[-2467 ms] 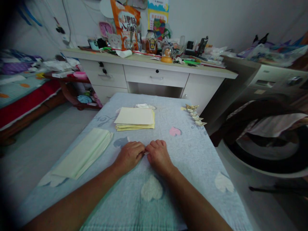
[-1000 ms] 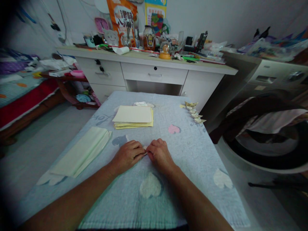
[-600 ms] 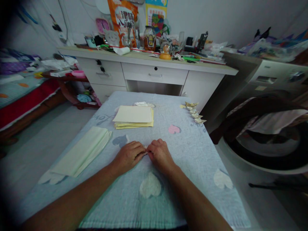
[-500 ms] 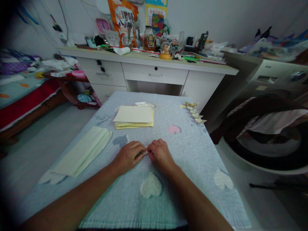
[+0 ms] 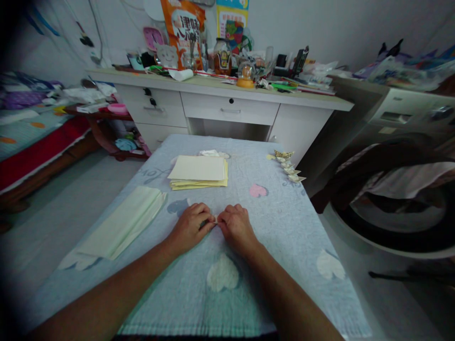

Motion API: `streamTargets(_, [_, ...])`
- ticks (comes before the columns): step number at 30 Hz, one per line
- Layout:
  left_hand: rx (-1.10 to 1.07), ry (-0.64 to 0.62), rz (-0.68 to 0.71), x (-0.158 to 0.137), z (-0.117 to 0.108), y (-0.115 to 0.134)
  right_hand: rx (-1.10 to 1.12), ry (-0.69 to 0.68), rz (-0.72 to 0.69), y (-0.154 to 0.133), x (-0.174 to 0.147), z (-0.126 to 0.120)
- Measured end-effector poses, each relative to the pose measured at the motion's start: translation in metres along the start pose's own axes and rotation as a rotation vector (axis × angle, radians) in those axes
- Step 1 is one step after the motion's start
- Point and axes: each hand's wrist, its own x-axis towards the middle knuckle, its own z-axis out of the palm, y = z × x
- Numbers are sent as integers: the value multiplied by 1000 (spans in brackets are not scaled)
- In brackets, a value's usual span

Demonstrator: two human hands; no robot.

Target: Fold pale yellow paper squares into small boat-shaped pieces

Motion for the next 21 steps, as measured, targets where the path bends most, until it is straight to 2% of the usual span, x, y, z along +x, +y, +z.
streamTargets(6, [-41, -23, -45, 1, 0, -5, 54, -32, 18, 3, 2, -3])
streamTargets(14, [-75, -51, -59, 3, -4, -5, 17, -103, 77, -2, 9, -8])
streamTargets(21, [-28, -60, -77, 4, -7, -4, 14, -114, 93, -2, 11, -8])
